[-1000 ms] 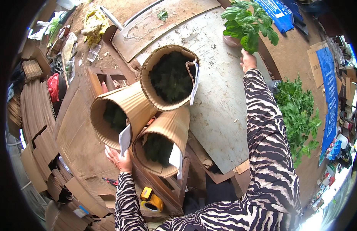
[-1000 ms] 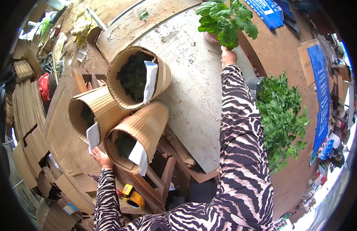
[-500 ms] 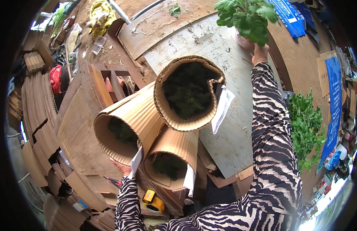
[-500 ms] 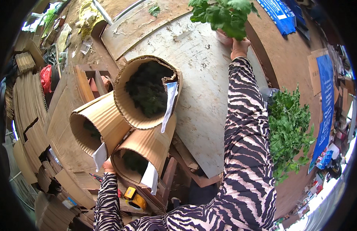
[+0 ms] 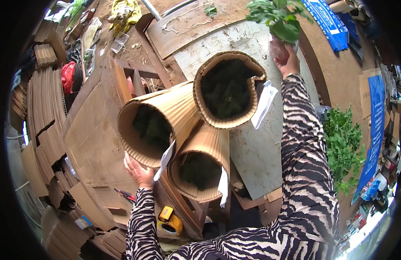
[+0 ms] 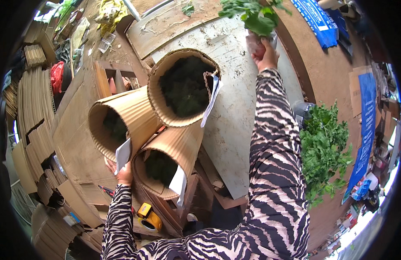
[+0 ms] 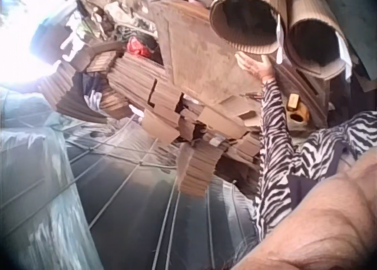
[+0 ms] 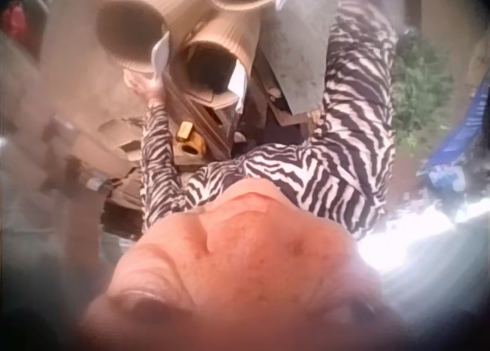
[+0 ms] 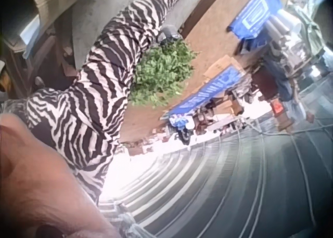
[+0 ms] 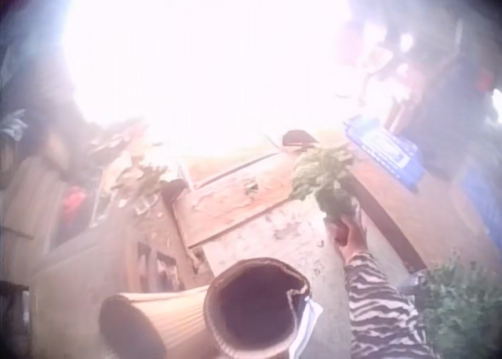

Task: The person assembles cylindrical cardboard planters by rolling flat cardboard sheets into tubes and securing them with tape. They place a potted plant inside one of the tubes and continue to roll and tape additional cardboard pieces into cylindrical shapes.

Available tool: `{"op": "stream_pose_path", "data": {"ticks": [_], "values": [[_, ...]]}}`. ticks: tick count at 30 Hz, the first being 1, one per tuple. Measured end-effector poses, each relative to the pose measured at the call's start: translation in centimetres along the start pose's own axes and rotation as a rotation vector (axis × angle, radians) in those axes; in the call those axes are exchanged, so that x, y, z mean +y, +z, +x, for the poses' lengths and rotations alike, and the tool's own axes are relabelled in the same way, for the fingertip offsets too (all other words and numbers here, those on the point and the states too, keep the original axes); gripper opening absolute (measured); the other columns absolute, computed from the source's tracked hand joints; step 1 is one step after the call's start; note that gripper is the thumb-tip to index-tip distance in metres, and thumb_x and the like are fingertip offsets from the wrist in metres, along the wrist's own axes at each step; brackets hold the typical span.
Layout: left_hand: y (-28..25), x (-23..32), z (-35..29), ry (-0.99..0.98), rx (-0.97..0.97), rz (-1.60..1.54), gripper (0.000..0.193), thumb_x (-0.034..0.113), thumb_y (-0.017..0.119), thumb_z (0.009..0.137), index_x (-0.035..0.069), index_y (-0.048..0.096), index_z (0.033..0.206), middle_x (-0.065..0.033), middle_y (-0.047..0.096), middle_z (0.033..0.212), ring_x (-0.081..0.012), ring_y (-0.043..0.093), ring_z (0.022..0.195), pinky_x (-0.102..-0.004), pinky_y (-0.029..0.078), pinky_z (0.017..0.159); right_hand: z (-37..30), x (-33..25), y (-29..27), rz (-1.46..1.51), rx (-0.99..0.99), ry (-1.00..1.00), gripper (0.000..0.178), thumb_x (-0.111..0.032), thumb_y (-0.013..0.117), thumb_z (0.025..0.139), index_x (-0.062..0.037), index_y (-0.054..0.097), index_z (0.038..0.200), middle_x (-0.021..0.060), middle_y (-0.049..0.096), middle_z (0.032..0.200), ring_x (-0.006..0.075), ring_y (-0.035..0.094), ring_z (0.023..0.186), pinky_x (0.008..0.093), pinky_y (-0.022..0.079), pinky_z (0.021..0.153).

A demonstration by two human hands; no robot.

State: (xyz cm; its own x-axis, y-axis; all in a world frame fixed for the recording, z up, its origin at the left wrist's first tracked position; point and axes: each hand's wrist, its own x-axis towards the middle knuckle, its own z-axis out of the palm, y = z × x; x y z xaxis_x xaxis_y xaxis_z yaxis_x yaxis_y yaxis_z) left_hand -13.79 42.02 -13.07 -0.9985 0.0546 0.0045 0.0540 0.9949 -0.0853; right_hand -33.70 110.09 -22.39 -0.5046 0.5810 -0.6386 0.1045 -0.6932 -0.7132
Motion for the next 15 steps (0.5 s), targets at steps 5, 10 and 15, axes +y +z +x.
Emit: {"op": "stream_pose_path", "data": {"ticks": [5, 10, 15], "values": [[-3.1, 2.9, 0.2, -0.026, 0.078, -0.121, 0.093, 0.036, 0.074, 0.077, 0.002, 0.029, 0.151, -0.0166, 0.028, 0.156, -0.0387, 0.027, 0.140, -0.0509, 0.023, 0.116, -7.7, 2.2, -3.6, 0.208, -0.091, 0.198, 0.029, -0.038, 0.073, 0.085, -0.0202, 0.061, 0.105, 0.0040, 0.065, 0.087, 0.0261, 0.063, 0.080, 0.0418, 0.052, 0.067], [-3.0, 3.3, 0.6, -0.048, 0.102, -0.127, 0.089, 0.040, 0.074, 0.078, 0.004, 0.033, 0.149, -0.0157, 0.030, 0.155, -0.0371, 0.028, 0.139, -0.0513, 0.025, 0.114, -15.4, 3.3, -10.9, 0.376, -0.189, 0.214, 0.028, -0.039, 0.069, 0.087, -0.0163, 0.065, 0.102, 0.0003, 0.063, 0.090, 0.0186, 0.059, 0.086, 0.0365, 0.050, 0.068], [-2.2, 4.2, 1.6, -0.042, 0.139, -0.136, 0.090, 0.046, 0.073, 0.078, 0.005, 0.034, 0.148, -0.0152, 0.029, 0.154, -0.0362, 0.028, 0.139, -0.0521, 0.025, 0.114, -26.0, 1.1, -15.2, -0.215, -0.429, -0.311, 0.037, -0.038, 0.050, 0.094, -0.0180, 0.059, 0.123, 0.0024, 0.063, 0.118, 0.0197, 0.060, 0.095, 0.0412, 0.049, 0.077]]}}
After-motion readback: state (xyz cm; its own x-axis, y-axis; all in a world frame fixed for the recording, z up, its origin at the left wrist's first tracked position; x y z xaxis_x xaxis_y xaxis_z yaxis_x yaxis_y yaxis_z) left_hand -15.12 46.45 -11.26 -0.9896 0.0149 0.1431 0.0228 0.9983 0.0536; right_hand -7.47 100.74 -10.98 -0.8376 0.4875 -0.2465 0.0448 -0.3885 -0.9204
